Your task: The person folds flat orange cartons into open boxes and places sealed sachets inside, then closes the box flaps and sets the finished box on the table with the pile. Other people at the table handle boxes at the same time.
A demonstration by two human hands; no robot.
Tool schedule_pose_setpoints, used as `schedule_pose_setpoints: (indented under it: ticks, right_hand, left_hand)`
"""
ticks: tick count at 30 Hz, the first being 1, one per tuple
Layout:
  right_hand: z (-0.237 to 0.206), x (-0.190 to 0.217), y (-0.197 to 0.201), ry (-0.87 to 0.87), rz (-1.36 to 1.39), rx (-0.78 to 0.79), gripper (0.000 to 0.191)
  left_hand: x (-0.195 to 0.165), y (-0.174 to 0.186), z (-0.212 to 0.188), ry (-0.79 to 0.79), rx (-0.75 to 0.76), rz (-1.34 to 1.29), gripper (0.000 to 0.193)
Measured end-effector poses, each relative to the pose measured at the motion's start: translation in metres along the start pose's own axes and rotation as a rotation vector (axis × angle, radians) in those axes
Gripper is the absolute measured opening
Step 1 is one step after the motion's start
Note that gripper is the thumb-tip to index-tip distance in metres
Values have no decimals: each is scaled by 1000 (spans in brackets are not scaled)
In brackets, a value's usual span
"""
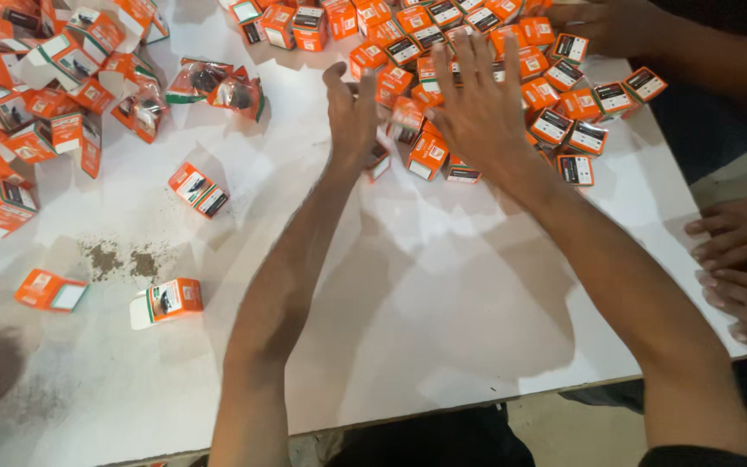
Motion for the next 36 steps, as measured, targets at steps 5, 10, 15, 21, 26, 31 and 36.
schedule_pose_setpoints:
  ticks: [5, 10, 15, 21, 26, 31, 36]
  right_hand:
    - [-136, -67, 71, -292, 335, -91, 122]
    - [-194, -118, 21, -544, 503, 9, 150]
    - [-186, -176, 0, -513, 869, -409, 104]
    - [-153, -264, -25, -899, 835, -553, 86]
    - [-80, -249, -55, -758, 1281, -638, 88]
    - [-67, -243, -51, -837, 1200, -718, 91]
    - [-64, -216, -57, -687, 1323, -276, 105]
  left_hand:
    - [-43, 21, -75, -452, 54, 197, 86]
    - [-29, -27, -121, -429, 318, 516, 150]
    - [-34, -36, -88, -370, 190, 489, 153]
    - [-26, -37, -73, -323, 216, 562, 156]
    - [-28, -45, -30, -388, 210, 547, 153]
    - [-29, -48, 13, -441, 277, 553, 154]
    - [-31, -43, 38, -328, 264, 545, 161]
Point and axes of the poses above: each hand's wrist, its own z-axis towards the middle knuckle, its own y-axis out of the back of the hand, x = y × z, the point moved 10 cm from there along z, towards the middle knuckle, and after that the axes turned 12 degrees about z, right-handed, at the moved point
